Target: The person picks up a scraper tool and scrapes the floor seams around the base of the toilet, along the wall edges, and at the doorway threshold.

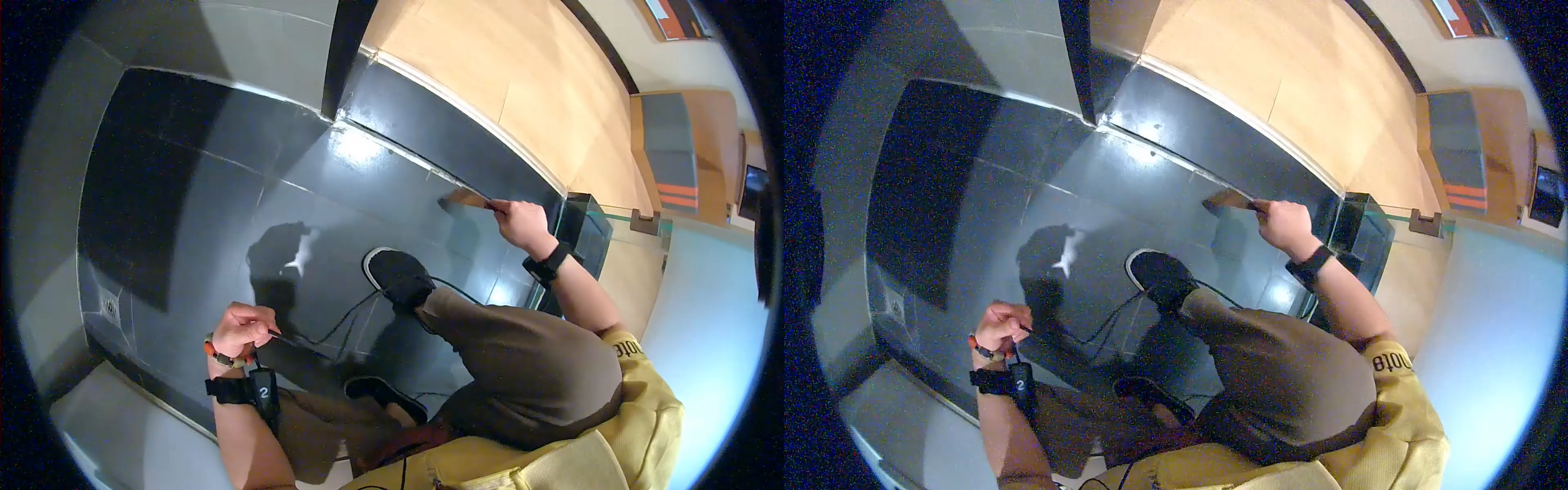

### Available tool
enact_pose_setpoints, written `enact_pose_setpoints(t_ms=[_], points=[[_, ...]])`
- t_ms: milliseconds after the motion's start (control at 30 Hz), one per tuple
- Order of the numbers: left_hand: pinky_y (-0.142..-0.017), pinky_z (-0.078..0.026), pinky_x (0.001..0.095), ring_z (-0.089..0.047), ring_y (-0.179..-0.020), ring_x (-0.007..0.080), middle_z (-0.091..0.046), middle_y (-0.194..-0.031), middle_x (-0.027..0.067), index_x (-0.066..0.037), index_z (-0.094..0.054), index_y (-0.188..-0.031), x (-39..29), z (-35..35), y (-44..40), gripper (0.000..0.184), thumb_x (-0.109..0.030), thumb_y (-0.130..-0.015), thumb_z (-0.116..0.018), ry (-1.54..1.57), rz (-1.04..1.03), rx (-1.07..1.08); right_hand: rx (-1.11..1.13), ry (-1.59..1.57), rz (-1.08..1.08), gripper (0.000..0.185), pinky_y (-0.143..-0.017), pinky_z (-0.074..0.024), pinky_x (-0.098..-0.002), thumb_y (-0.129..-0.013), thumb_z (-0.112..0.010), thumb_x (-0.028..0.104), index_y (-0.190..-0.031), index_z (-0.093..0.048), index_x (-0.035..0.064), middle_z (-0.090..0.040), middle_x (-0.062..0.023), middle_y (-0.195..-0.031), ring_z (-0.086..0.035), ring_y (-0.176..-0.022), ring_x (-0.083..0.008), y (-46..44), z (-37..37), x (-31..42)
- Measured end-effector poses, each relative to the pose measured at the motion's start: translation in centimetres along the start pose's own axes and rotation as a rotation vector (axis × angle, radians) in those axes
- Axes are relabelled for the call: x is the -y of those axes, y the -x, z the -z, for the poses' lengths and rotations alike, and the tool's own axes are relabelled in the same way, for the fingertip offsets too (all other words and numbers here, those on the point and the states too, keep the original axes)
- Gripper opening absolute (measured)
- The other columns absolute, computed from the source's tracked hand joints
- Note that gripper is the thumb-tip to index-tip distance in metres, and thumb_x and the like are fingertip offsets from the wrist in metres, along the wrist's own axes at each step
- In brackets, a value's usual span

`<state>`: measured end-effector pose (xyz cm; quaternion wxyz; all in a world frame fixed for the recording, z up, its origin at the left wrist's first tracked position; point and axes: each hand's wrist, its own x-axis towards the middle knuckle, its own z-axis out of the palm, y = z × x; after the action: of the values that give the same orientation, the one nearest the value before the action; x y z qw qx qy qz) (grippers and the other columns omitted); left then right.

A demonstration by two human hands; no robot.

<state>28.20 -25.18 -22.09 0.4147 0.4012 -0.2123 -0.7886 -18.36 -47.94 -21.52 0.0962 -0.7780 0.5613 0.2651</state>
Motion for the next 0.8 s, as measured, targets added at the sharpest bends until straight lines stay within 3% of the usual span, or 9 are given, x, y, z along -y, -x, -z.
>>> enact_pose_setpoints(t_ms=[167,300,333,567,667,800], points=[[-0.042,-0.027,0.0260,-0.041,-0.047,0.0110,-0.052,-0.061,0.0083,0.009,-0.063,-0.077,0.0,-0.2,-0.2,0.034,-0.025,-0.077,-0.071,0.014,-0.037,0.022,0.072,0.025,-0.003,0.029,-0.061,-0.0506,-0.0418,-0.080,-0.051,0.021,-0.104,-0.064,0.0248,-0.065,-0.0124,-0.076,-0.064,-0.070,-0.0307,0.4,-0.4,-1.0],[-0.042,-0.027,0.0262,-0.040,-0.047,0.0108,-0.052,-0.061,0.0081,0.008,-0.063,-0.076,0.4,0.1,-0.1,0.034,-0.025,-0.077,-0.071,0.025,-0.035,0.021,-0.066,-0.011,0.075,0.029,-0.060,-0.0503,-0.0425,-0.080,-0.050,0.021,-0.106,-0.063,0.0233,-0.064,-0.0134,-0.074,-0.063,-0.067,-0.0319,-0.4,0.0,0.0],[-0.042,-0.027,0.0263,-0.040,-0.047,0.0108,-0.052,-0.061,0.0078,0.008,-0.064,-0.076,0.4,0.0,-0.1,0.034,-0.026,-0.076,-0.071,0.026,-0.028,0.024,-0.063,-0.032,0.048,0.028,-0.064,-0.0499,-0.0427,-0.081,-0.051,0.023,-0.107,-0.064,0.0213,-0.064,-0.0145,-0.077,-0.062,-0.072,-0.0324,-0.9,0.4,1.1],[-0.043,-0.027,0.0254,-0.040,-0.047,0.0104,-0.051,-0.059,0.0059,0.009,-0.063,-0.075,0.4,-0.1,0.0,0.035,-0.025,-0.076,-0.071,0.019,-0.019,-0.024,0.130,0.068,-0.059,0.028,-0.065,-0.0499,-0.0426,-0.081,-0.052,0.022,-0.105,-0.065,0.0215,-0.065,-0.0119,-0.079,-0.063,-0.073,-0.0300,0.7,0.1,-1.5],[-0.043,-0.027,0.0254,-0.040,-0.047,0.0104,-0.049,-0.058,0.0055,0.010,-0.063,-0.075,0.5,0.0,0.0,0.036,-0.025,-0.076,-0.071,0.059,-0.034,-0.011,-0.081,-0.007,0.061,0.027,-0.063,-0.0495,-0.0429,-0.081,-0.052,0.021,-0.105,-0.063,0.0220,-0.065,-0.0112,-0.077,-0.063,-0.071,-0.0294,0.0,0.6,1.1],[-0.043,-0.027,0.0258,-0.040,-0.047,0.0109,-0.048,-0.057,0.0058,0.010,-0.062,-0.075,0.0,-0.3,-0.2,0.037,-0.026,-0.076,-0.071,0.023,0.029,0.008,-0.087,-0.007,0.135,0.027,-0.062,-0.0488,-0.0440,-0.081,-0.052,0.021,-0.106,-0.062,0.0216,-0.064,-0.0124,-0.077,-0.062,-0.070,-0.0313,-2.0,0.0,2.5]])
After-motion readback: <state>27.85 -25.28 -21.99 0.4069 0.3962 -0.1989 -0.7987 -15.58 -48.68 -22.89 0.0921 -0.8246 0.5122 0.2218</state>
